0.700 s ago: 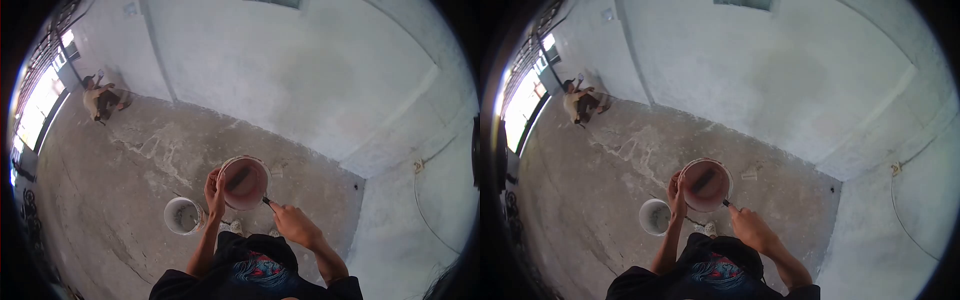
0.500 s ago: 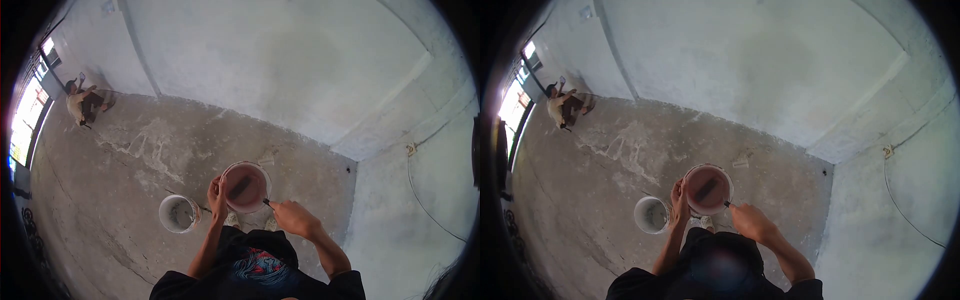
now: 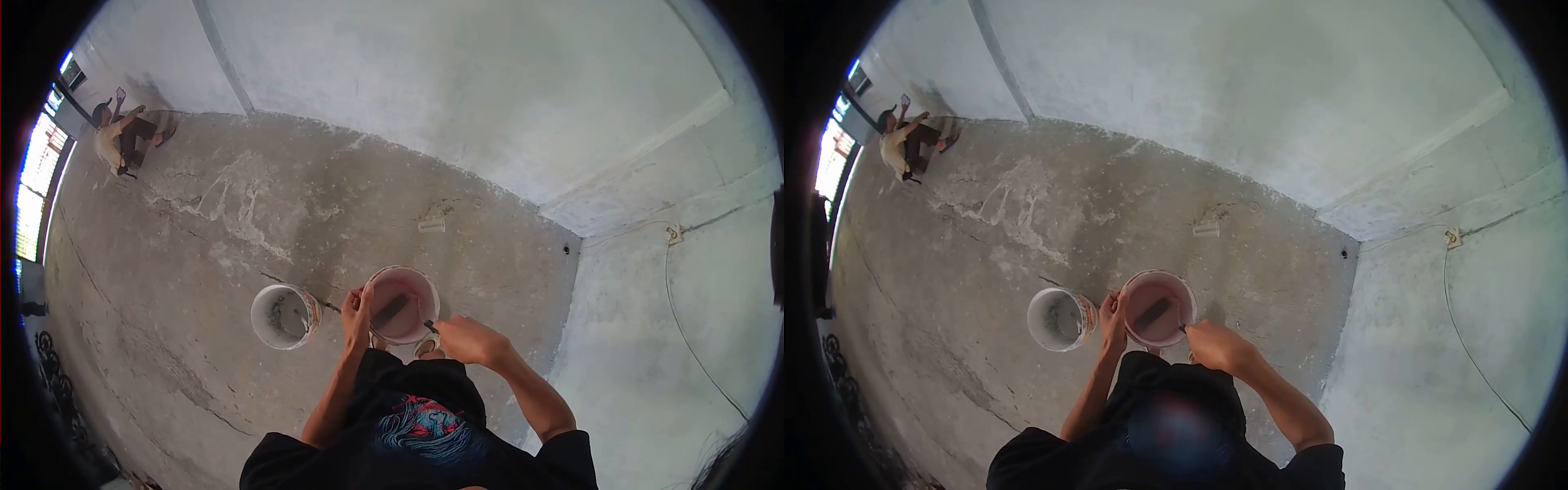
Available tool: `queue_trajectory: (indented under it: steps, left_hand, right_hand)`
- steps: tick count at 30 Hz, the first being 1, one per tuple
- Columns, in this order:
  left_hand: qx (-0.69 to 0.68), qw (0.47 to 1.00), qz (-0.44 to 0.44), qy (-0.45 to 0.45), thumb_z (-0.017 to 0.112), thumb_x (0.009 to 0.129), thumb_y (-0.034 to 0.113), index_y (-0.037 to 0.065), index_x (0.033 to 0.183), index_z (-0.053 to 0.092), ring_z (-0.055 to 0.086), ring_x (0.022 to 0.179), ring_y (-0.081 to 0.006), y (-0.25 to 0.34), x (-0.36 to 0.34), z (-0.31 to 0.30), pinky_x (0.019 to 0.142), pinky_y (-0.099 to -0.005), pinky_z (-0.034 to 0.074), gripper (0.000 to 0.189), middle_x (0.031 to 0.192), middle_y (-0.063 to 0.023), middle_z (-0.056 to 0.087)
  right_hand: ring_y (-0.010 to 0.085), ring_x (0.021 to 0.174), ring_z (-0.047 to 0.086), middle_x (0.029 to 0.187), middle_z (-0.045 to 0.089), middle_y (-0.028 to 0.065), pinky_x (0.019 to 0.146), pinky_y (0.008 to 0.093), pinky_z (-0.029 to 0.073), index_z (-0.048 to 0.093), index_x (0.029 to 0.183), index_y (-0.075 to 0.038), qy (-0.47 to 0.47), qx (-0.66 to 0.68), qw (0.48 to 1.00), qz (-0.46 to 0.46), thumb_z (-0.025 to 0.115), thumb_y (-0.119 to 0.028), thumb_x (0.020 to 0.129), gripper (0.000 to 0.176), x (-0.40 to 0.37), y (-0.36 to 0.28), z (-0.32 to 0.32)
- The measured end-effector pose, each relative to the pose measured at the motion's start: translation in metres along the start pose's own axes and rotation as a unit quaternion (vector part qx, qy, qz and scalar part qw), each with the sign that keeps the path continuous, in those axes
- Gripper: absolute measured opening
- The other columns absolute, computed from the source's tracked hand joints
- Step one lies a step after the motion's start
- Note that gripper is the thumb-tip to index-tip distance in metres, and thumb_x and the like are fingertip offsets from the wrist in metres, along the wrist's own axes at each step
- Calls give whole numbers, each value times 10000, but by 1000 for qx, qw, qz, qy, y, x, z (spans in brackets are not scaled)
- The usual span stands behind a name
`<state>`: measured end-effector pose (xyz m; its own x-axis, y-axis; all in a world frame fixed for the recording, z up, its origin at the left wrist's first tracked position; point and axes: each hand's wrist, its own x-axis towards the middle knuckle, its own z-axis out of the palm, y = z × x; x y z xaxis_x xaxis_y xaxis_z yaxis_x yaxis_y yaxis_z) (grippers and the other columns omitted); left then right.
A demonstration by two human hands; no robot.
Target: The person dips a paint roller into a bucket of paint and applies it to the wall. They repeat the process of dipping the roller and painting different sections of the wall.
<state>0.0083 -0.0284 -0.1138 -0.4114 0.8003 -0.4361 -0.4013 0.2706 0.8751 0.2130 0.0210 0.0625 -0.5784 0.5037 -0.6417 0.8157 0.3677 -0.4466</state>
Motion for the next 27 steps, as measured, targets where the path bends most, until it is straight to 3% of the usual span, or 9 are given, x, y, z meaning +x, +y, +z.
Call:
queue_trajectory:
  steps: [3, 6, 8, 11, 15, 18, 20, 23, 27]
  left_hand:
    - [-35, 999, -19, -16, 642, 960, 330, 9, 1031, 611, 538, 821, -59, -11, 3, 10, 732, -196, 440, 330, 912, -11, 615]
    - [-58, 997, 24, -37, 626, 972, 313, 14, 1040, 602, 541, 815, -57, -27, 11, 29, 732, -201, 446, 308, 916, -5, 615]
    - [-54, 996, 53, -48, 624, 974, 307, 15, 1057, 593, 539, 820, -50, -28, 15, 48, 744, -201, 445, 305, 917, 5, 613]
    - [-93, 990, 83, -65, 620, 978, 286, 26, 1007, 586, 472, 818, -38, -11, 9, 92, 752, -186, 385, 263, 894, 44, 553]
    - [-112, 981, 112, -109, 609, 984, 285, 30, 1020, 575, 462, 821, -35, -1, 5, 150, 754, -189, 383, 260, 897, 44, 548]
    - [-105, 975, 140, -137, 610, 984, 258, 25, 1029, 569, 503, 885, -43, -2, 0, 196, 808, -196, 403, 240, 956, 20, 592]
    - [-63, 958, 225, -167, 616, 979, 220, 19, 1032, 566, 544, 984, -71, -4, -8, 228, 884, -213, 416, 213, 1077, -39, 625]
    - [-77, 950, 232, -194, 618, 974, 189, 19, 1018, 561, 559, 1055, -108, -13, -18, 270, 933, -231, 416, 185, 1184, -91, 614]
    - [-65, 957, 195, -206, 616, 973, 183, 20, 988, 563, 564, 1045, -115, -26, -39, 313, 921, -233, 421, 172, 1191, -102, 599]
  right_hand:
    - [445, 899, 653, 902, 662, 296, 768, 488, 547, 618, 980, 90, 2, -24, 999, 25, 726, -120, 770, 316, -3, 4, -2]
    - [446, 886, 655, 886, 666, 283, 757, 489, 550, 617, 946, 86, 19, -34, 999, 33, 744, -136, 763, 315, -20, 10, -11]
    - [453, 804, 667, 829, 665, 282, 698, 511, 543, 586, 1059, 63, 76, -37, 996, 27, 543, -52, 856, 237, -35, 20, -11]
    - [445, 784, 672, 787, 660, 268, 673, 511, 547, 562, 1082, 57, 127, -53, 989, 59, 549, -56, 860, 249, -56, 36, -14]
    - [432, 764, 678, 789, 662, 256, 656, 501, 549, 547, 1096, 46, 183, -61, 977, 92, 551, -63, 866, 255, -88, 64, -28]
    - [412, 744, 685, 808, 663, 233, 636, 481, 551, 533, 1128, 37, 222, -88, 965, 113, 554, -67, 865, 283, -112, 96, -33]
    - [399, 738, 689, 832, 662, 214, 627, 468, 551, 529, 1178, 40, 239, -109, 956, 128, 555, -69, 864, 333, -127, 118, -34]
    - [396, 735, 688, 837, 658, 210, 623, 469, 549, 517, 1231, 51, 256, -110, 950, 139, 558, -70, 862, 390, -146, 149, -37]
    - [403, 746, 687, 838, 663, 223, 638, 470, 551, 503, 1267, 57, 236, -109, 955, 142, 558, -71, 859, 431, -175, 186, -44]
